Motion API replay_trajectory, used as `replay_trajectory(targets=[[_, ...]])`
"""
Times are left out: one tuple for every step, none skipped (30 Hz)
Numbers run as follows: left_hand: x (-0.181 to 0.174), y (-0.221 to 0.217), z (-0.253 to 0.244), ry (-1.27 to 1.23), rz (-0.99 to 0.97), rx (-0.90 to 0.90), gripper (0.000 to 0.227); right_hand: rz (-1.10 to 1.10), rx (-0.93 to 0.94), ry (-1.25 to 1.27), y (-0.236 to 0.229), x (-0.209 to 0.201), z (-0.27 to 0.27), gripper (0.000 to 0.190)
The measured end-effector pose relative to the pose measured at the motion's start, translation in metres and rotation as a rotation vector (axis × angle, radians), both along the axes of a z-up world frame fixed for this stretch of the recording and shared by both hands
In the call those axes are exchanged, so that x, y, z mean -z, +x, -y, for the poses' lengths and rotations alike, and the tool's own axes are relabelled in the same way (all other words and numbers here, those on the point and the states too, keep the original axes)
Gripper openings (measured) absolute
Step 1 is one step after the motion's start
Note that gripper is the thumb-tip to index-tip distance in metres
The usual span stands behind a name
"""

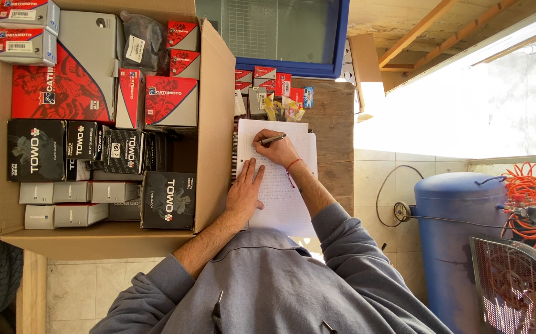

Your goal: The person repeatedly picks up small red and black boxes from a large cardboard box, places them on a wooden shelf, and returns them to the box. The person also writes on a notepad with a pen.

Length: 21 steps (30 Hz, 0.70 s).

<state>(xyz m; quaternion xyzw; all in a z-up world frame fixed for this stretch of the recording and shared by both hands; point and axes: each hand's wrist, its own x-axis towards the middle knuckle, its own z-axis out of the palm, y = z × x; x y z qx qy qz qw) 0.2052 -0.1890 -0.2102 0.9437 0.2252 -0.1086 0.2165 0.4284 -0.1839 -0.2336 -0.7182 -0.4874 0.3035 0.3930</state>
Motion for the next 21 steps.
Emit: replay_trajectory(targets=[[-0.001,0.0,0.0,-0.007,0.003,0.002,0.142,0.005,-0.003,0.006,0.0,0.0,0.0,0.017],[-0.001,0.0,0.0,-0.007,0.003,0.002,0.142,0.005,-0.003,0.006,0.0,-0.003,-0.001,0.017],[0.0,0.0,-0.001,-0.005,0.0,0.003,0.142,0.016,-0.008,0.009,-0.001,-0.007,-0.001,0.017],[0.0,0.0,0.0,-0.003,-0.003,0.004,0.142,0.025,-0.013,0.013,-0.001,-0.011,-0.002,0.016],[-0.002,0.0,0.0,-0.003,-0.003,0.005,0.142,0.026,-0.012,0.012,-0.001,-0.011,-0.001,0.016],[-0.004,0.0,0.0,0.002,-0.006,0.007,0.143,0.03,-0.019,0.015,-0.001,-0.011,-0.001,0.016],[-0.005,0.0,0.0,0.007,-0.009,0.008,0.143,0.035,-0.026,0.018,-0.001,-0.011,-0.001,0.016],[-0.004,0.0,0.0,0.007,-0.009,0.006,0.143,0.036,-0.028,0.018,-0.001,-0.011,-0.001,0.016],[-0.004,0.0,0.0,0.005,-0.009,0.002,0.142,0.035,-0.029,0.02,-0.001,-0.012,-0.001,0.017],[-0.003,0.0,0.001,0.003,-0.01,0.0,0.141,0.033,-0.028,0.021,-0.001,-0.012,-0.001,0.017],[-0.003,0.0,0.0,0.003,-0.009,-0.001,0.141,0.034,-0.03,0.021,0.0,-0.007,-0.001,0.017],[-0.003,0.001,0.0,-0.003,-0.005,-0.007,0.141,0.025,-0.019,0.023,0.001,-0.002,-0.002,0.017],[-0.004,0.001,0.001,-0.009,0.0,-0.012,0.141,0.016,-0.008,0.025,0.002,0.003,-0.002,0.016],[-0.003,0.001,0.001,-0.008,0.001,-0.012,0.141,0.016,-0.008,0.025,0.005,0.014,-0.002,0.016],[-0.003,0.001,0.001,0.001,-0.002,-0.011,0.142,-0.051,0.003,0.035,0.009,0.024,-0.003,0.015],[-0.003,0.001,0.001,0.01,-0.003,-0.007,0.142,-0.119,0.016,0.046,0.013,0.034,-0.003,0.015],[-0.003,0.001,0.001,0.01,-0.003,-0.005,0.142,-0.118,0.018,0.046,0.013,0.02,-0.002,0.015],[-0.003,0.001,0.001,0.006,-0.004,-0.01,0.142,-0.19,0.051,0.076,0.014,0.006,-0.001,0.016],[-0.004,0.001,0.001,0.002,-0.005,-0.015,0.142,-0.262,0.083,0.105,0.015,-0.008,0.001,0.018],[0.001,0.001,0.002,0.002,-0.003,-0.012,0.142,-0.26,0.085,0.106,0.017,-0.024,0.006,0.018],[0.006,0.0,0.003,0.017,0.002,-0.01,0.142,-0.265,0.104,0.12,0.02,-0.04,0.011,0.021]])
